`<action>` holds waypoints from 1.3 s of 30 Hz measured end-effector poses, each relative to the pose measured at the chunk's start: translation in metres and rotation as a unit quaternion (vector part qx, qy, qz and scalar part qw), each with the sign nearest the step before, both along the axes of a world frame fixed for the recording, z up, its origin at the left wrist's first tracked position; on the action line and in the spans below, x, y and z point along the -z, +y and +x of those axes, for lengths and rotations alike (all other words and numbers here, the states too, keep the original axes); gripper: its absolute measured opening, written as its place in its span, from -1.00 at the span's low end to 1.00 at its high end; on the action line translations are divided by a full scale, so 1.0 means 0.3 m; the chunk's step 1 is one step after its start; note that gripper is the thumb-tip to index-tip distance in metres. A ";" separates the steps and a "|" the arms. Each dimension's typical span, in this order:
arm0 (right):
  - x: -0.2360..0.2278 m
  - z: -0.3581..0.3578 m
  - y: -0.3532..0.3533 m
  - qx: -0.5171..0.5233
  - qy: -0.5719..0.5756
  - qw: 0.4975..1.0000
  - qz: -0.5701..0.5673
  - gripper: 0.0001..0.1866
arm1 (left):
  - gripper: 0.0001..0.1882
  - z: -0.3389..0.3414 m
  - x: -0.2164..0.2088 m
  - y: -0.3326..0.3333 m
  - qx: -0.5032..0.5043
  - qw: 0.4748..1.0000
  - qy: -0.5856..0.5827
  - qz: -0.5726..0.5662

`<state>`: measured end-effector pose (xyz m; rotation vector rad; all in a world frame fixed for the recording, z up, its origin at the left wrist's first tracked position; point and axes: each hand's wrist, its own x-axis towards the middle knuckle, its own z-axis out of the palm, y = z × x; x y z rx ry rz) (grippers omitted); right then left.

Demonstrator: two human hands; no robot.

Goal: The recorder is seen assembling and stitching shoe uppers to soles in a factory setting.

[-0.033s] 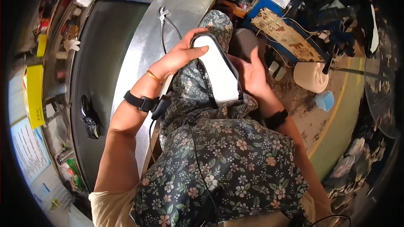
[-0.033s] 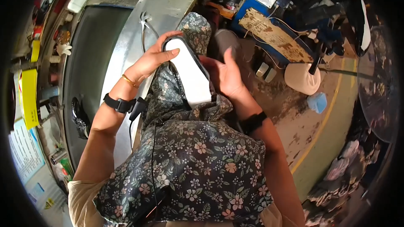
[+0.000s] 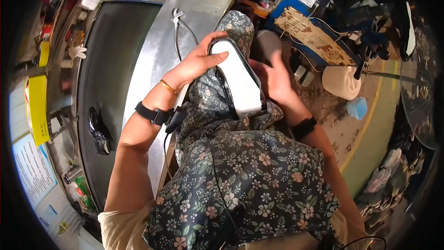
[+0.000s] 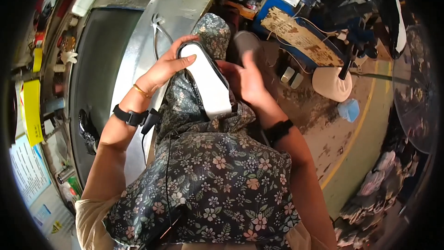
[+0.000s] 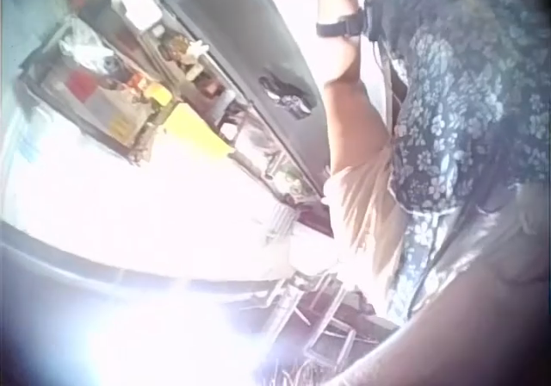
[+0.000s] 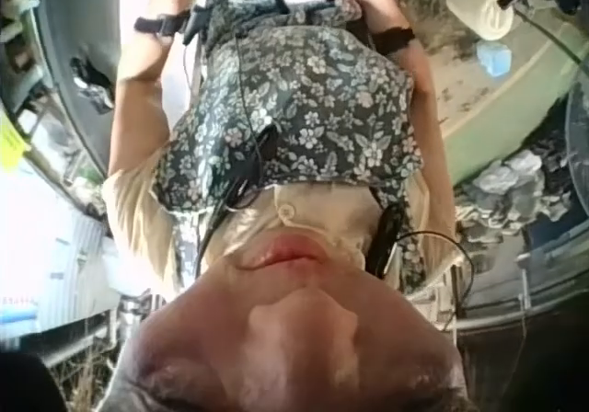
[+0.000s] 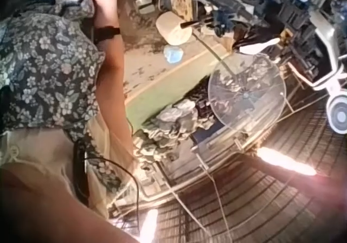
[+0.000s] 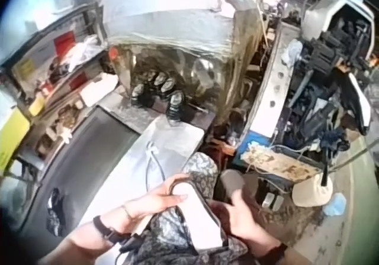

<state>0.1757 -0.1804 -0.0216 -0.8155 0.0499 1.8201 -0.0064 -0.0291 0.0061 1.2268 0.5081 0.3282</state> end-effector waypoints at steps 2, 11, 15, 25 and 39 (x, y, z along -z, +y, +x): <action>0.012 -0.015 0.009 -0.083 -0.343 0.935 0.022 -0.21 | -0.44 0.014 0.013 0.008 0.011 0.997 0.069 0.024; -0.072 -0.037 0.131 -0.120 -0.913 0.350 0.172 -0.61 | -0.43 0.069 0.077 0.063 0.010 0.987 0.072 0.143; -0.177 0.004 0.119 -0.236 -0.768 0.585 0.110 -0.58 | -0.35 0.055 0.034 0.113 0.112 0.979 0.096 0.138; -0.030 -0.017 -0.067 -0.124 -0.312 0.928 0.164 -0.43 | -0.10 0.049 -0.056 -0.043 -0.135 0.966 0.139 0.171; -0.063 -0.093 0.062 -0.055 -0.318 0.942 0.091 -0.59 | -0.54 0.089 0.040 -0.006 -0.182 0.893 0.337 0.237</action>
